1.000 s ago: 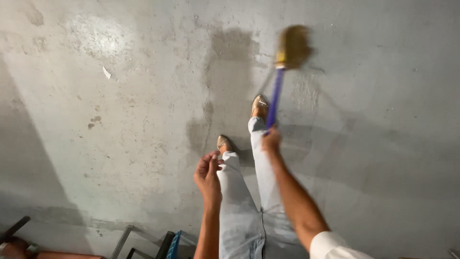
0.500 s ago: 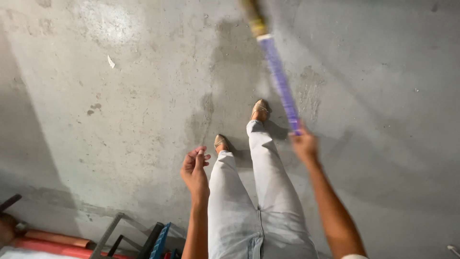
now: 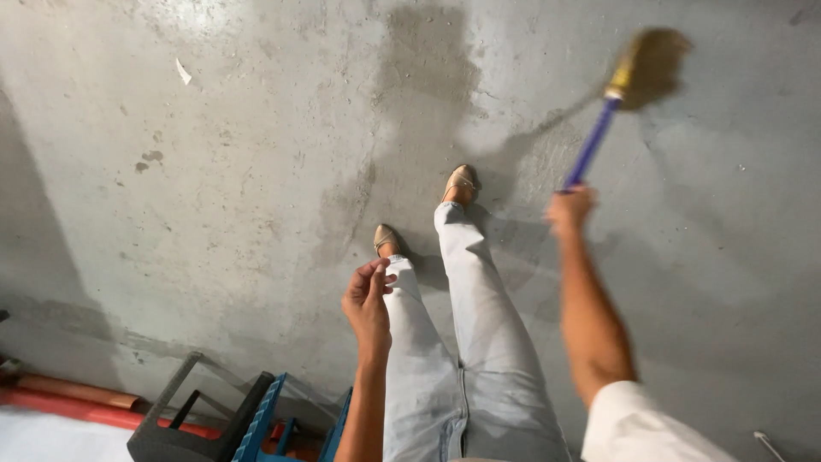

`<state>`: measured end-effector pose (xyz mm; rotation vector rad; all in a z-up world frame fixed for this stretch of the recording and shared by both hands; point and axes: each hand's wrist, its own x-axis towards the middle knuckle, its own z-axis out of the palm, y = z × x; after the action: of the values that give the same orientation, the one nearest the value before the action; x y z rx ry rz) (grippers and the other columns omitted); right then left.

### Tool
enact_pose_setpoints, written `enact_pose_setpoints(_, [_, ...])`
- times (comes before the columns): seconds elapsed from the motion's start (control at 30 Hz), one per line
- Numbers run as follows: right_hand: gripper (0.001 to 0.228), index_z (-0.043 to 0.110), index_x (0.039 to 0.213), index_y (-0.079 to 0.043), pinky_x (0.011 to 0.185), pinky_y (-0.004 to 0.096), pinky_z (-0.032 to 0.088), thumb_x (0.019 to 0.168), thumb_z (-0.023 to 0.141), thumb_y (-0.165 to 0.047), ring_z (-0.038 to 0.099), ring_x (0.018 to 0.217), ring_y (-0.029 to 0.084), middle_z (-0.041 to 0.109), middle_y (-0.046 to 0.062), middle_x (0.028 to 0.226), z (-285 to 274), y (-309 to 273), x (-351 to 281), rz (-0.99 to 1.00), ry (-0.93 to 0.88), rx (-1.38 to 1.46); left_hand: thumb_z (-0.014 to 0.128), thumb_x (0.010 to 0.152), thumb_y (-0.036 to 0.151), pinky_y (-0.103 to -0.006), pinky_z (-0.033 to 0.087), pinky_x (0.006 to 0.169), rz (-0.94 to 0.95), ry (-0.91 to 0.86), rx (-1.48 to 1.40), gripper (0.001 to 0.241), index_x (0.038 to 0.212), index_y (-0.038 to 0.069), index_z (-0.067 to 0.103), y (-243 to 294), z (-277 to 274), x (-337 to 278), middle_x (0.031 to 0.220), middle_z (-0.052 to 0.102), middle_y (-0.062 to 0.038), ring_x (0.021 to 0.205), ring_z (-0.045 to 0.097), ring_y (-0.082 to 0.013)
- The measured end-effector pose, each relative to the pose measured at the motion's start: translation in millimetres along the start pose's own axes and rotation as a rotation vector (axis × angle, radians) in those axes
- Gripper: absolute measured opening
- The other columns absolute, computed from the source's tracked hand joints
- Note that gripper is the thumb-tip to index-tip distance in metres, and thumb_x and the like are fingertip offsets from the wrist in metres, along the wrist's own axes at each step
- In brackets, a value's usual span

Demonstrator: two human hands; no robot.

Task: Sweeping the floor of a bakery kitchen using a broom and a dustpan.

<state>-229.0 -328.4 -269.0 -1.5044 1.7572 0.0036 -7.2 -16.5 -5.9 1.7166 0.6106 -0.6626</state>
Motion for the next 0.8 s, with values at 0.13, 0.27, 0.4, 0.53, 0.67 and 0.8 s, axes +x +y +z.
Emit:
enact_pose_setpoints(0.13, [0.028, 0.061, 0.113, 0.000, 0.071, 0.045, 0.059, 0.085, 0.066, -0.002, 0.072, 0.077, 0.032, 0.070, 0.017, 0.089, 160, -18, -97, -0.209, -0.117, -0.174, 0.065, 0.100, 0.014, -0.0253, 0.052, 0.073, 0.016, -0.010, -0.036, 0.019, 0.109, 0.000, 0.073, 16, 4, -10, 0.104, 0.076, -0.007, 0.083, 0.069, -0.0121])
enact_pose_setpoints(0.27, [0.044, 0.061, 0.126, 0.005, 0.070, 0.044, 0.057, 0.084, 0.068, -0.007, 0.070, 0.077, 0.036, 0.070, 0.026, 0.085, 188, -94, -161, -0.500, -0.303, -0.149, 0.065, 0.100, 0.015, -0.0255, 0.051, 0.073, 0.061, -0.019, -0.078, 0.020, 0.111, 0.000, 0.073, 8, -5, -3, 0.104, 0.076, -0.006, 0.084, 0.068, -0.0120])
enact_pose_setpoints(0.4, [0.061, 0.058, 0.140, 0.000, 0.066, 0.038, 0.056, 0.084, 0.077, -0.012, 0.070, 0.070, 0.027, 0.070, 0.024, 0.085, 146, -147, -154, -0.543, -0.574, -0.102, 0.064, 0.101, 0.014, -0.0254, 0.051, 0.072, 0.087, -0.007, -0.090, 0.019, 0.111, 0.000, 0.073, 8, -21, 4, 0.105, 0.075, -0.006, 0.084, 0.068, -0.0121])
enact_pose_setpoints(0.53, [0.055, 0.056, 0.143, 0.000, 0.078, 0.027, 0.059, 0.093, 0.075, -0.009, 0.074, 0.090, 0.013, 0.076, 0.016, 0.105, 72, -124, -122, -0.675, -0.583, 0.071, 0.064, 0.100, 0.014, -0.0252, 0.052, 0.072, 0.086, 0.014, -0.119, 0.019, 0.111, 0.001, 0.072, 20, -40, 14, 0.105, 0.076, -0.006, 0.084, 0.069, -0.0118])
enact_pose_setpoints(0.67, [0.050, 0.062, 0.142, -0.002, 0.075, 0.035, 0.060, 0.094, 0.076, -0.008, 0.074, 0.088, 0.020, 0.074, 0.018, 0.109, -2, -88, -67, -0.586, -0.158, -0.246, 0.065, 0.100, 0.014, -0.0256, 0.051, 0.070, 0.069, 0.044, -0.116, 0.019, 0.110, 0.000, 0.073, 19, -63, 38, 0.103, 0.076, -0.006, 0.083, 0.069, -0.0117])
enact_pose_setpoints(0.8, [0.008, 0.059, 0.110, 0.003, 0.039, 0.029, 0.040, 0.104, 0.062, -0.001, 0.050, 0.049, 0.008, 0.057, 0.007, 0.078, -39, -64, 28, -0.030, 0.014, 0.162, 0.064, 0.100, 0.014, -0.0249, 0.051, 0.070, 0.030, 0.019, -0.079, 0.017, 0.108, 0.002, 0.074, 27, -85, 56, 0.102, 0.076, -0.004, 0.082, 0.069, -0.0106])
